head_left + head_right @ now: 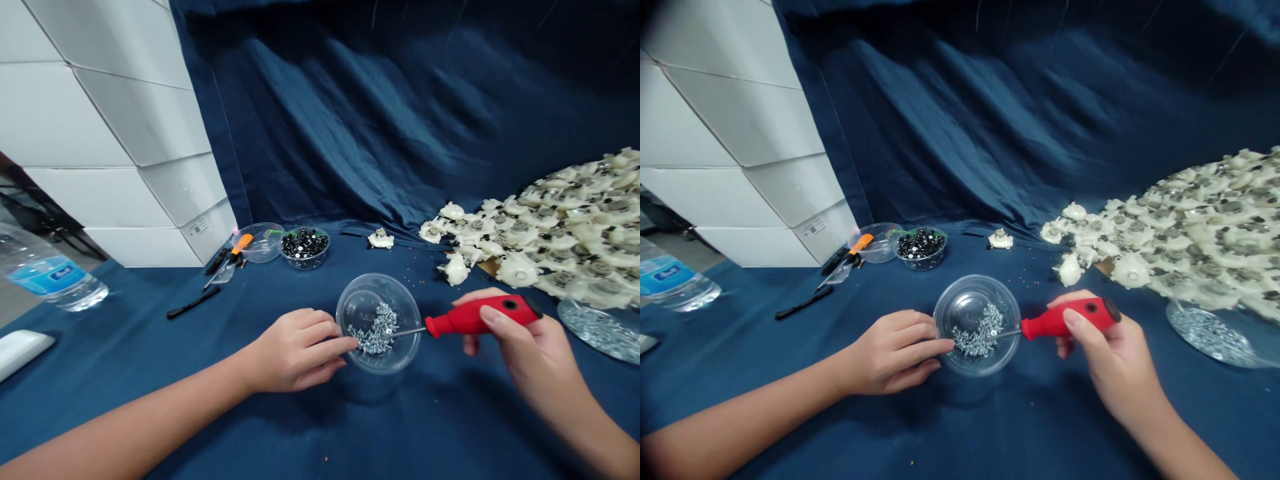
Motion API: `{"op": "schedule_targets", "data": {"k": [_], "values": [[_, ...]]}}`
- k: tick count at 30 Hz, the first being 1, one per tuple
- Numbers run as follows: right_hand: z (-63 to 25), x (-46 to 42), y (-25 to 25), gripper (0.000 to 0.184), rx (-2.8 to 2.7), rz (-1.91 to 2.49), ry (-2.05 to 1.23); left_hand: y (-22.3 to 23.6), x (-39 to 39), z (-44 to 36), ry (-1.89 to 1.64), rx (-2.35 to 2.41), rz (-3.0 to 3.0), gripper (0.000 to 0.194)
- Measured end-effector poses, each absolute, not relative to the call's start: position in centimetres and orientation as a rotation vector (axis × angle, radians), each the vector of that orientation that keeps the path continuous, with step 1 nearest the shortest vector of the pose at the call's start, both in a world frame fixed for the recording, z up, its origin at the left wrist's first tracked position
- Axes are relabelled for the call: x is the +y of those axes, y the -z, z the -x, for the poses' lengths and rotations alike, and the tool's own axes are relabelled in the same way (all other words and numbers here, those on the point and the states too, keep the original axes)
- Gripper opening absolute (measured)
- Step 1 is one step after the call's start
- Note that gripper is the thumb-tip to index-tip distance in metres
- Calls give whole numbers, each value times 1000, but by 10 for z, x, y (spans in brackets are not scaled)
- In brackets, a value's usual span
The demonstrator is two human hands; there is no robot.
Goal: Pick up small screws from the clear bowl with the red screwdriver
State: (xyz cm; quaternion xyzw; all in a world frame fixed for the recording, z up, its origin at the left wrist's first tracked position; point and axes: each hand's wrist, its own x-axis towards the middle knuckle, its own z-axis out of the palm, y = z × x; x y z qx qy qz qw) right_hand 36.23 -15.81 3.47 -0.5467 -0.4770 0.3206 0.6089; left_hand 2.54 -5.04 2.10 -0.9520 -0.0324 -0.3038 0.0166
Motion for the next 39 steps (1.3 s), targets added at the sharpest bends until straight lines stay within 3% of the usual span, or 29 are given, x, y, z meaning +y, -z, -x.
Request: {"op": "schedule_targets", "data": {"k": [10, 39], "values": [[-360, -150, -28, 36, -996, 1271, -897, -22, -49, -27, 963, -113, 2983, 29], [-369, -144, -20, 37, -982, 1193, -898, -20, -48, -27, 982, -128, 2982, 27]]}}
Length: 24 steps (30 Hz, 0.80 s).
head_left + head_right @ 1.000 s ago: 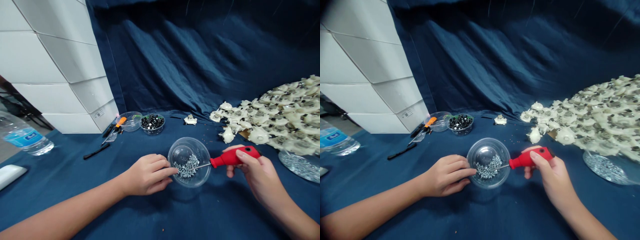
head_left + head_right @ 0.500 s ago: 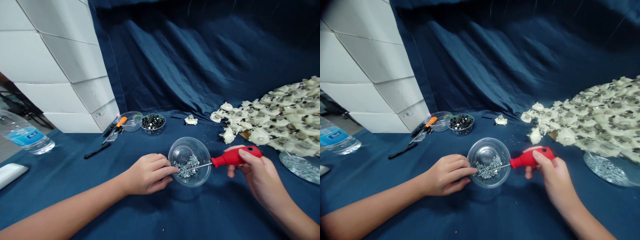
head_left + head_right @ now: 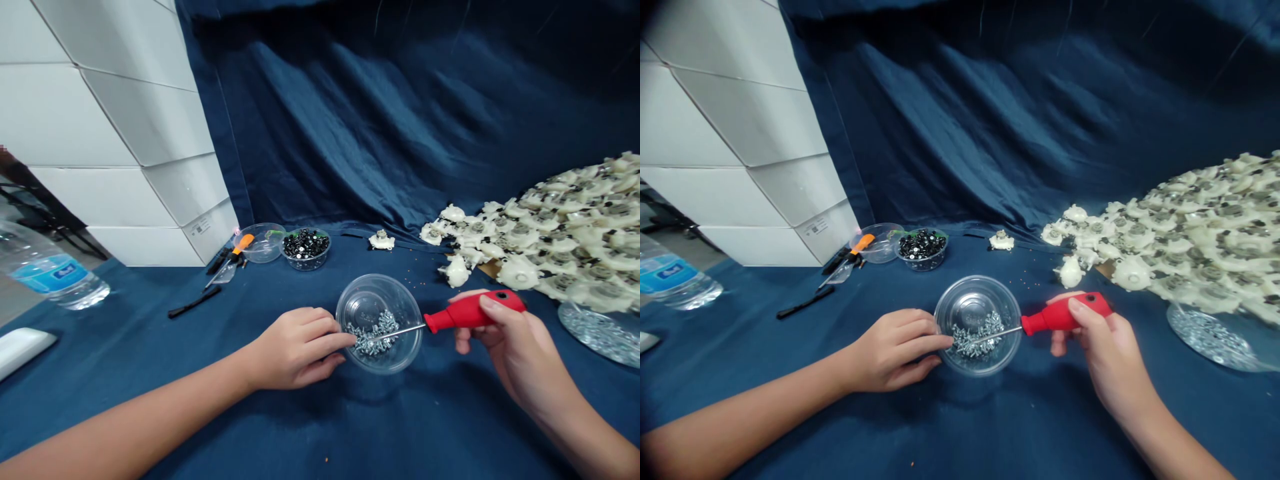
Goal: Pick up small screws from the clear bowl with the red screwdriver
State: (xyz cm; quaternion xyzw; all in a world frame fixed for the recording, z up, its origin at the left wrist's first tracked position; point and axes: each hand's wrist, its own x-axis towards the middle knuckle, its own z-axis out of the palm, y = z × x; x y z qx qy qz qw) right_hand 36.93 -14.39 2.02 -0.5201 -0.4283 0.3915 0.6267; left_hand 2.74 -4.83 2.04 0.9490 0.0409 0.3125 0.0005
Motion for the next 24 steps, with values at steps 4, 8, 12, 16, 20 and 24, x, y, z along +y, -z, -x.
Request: {"op": "schedule_targets", "data": {"k": [4, 8, 12, 16, 20, 24], "values": [[-372, -143, -18, 38, -1011, 1176, -904, -20, -48, -27, -985, 126, -2973, 27], [-374, -143, -17, 38, -999, 1170, -913, -21, -48, -27, -985, 116, -2974, 28], [-373, -144, -18, 38, -969, 1187, -905, -21, -48, -26, -984, 121, -2978, 26], [-372, -143, -19, 40, -957, 1186, -893, -21, -48, -26, -981, 125, -2973, 27], [-374, -143, -19, 38, -945, 1180, -899, -20, -48, -26, -978, 125, -2968, 27], [-376, -144, -18, 40, -936, 1183, -908, -20, -47, -27, -987, 124, -2954, 28]]}}
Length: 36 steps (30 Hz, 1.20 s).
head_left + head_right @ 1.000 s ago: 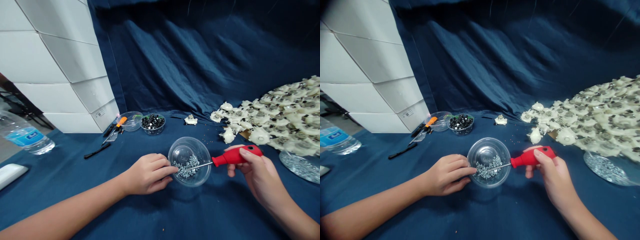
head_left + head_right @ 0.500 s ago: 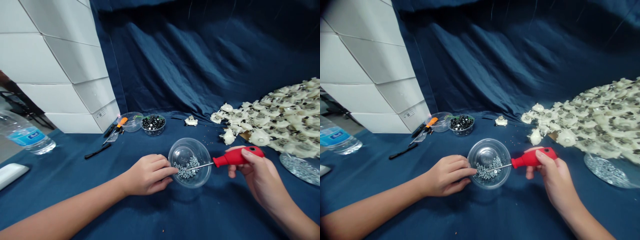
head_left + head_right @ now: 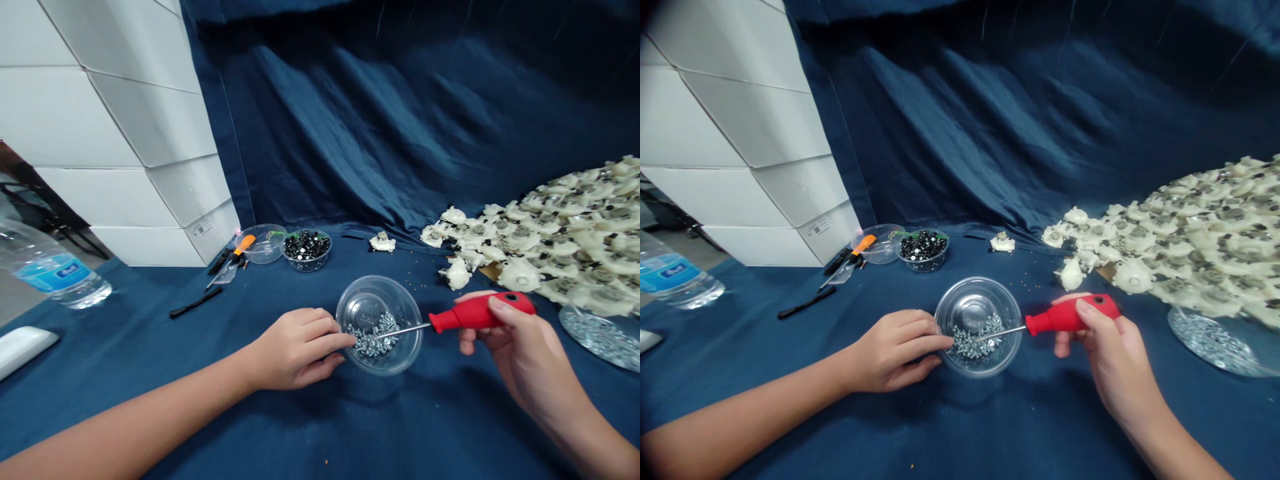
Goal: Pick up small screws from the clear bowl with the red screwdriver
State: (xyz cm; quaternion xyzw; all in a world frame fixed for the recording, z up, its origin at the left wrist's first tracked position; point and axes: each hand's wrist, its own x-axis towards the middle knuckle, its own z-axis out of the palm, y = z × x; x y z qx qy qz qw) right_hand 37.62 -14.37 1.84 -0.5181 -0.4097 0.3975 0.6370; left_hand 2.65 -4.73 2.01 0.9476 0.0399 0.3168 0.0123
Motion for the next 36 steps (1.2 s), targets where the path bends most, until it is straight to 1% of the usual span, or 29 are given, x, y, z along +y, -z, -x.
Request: {"op": "schedule_targets", "data": {"k": [4, 23, 36], "values": [[-376, -144, -20, 42, -929, 1189, -879, -21, -47, -26, -978, 146, -2950, 28], [-377, -142, -28, 38, -897, 1182, -839, -18, -46, -25, -960, 166, -2929, 30], [-380, -144, -25, 36, -920, 1174, -834, -19, -47, -26, -966, 214, -2924, 27]]}}
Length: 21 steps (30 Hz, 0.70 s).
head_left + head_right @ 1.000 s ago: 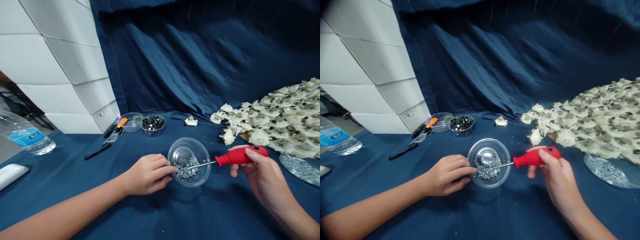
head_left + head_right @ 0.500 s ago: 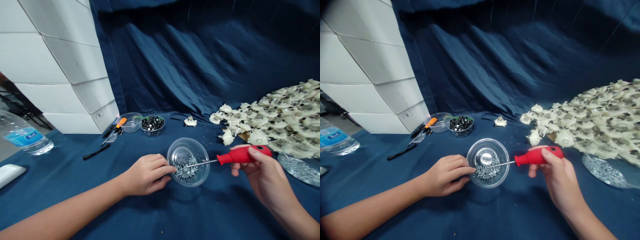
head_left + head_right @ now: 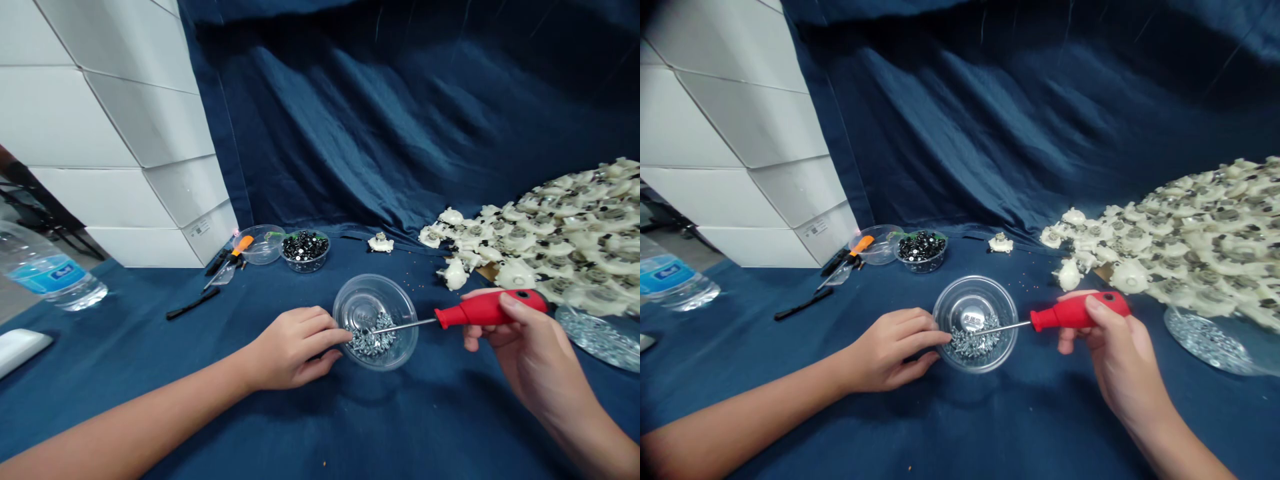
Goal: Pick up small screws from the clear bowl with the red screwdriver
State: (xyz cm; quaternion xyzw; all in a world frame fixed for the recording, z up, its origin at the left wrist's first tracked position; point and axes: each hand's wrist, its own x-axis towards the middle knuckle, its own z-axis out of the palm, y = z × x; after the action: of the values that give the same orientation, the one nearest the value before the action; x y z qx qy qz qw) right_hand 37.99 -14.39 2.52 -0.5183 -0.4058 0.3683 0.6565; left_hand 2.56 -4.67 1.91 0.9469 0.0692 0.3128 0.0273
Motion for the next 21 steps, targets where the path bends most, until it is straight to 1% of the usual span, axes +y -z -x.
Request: {"op": "schedule_targets", "data": {"k": [3, 21], "values": [[-376, -145, -27, 34, -911, 1176, -837, -19, -47, -26, -965, 214, -2929, 27], [-371, -146, -27, 39, -906, 1190, -873, -19, -47, -26, -968, 193, -2922, 29]]}}
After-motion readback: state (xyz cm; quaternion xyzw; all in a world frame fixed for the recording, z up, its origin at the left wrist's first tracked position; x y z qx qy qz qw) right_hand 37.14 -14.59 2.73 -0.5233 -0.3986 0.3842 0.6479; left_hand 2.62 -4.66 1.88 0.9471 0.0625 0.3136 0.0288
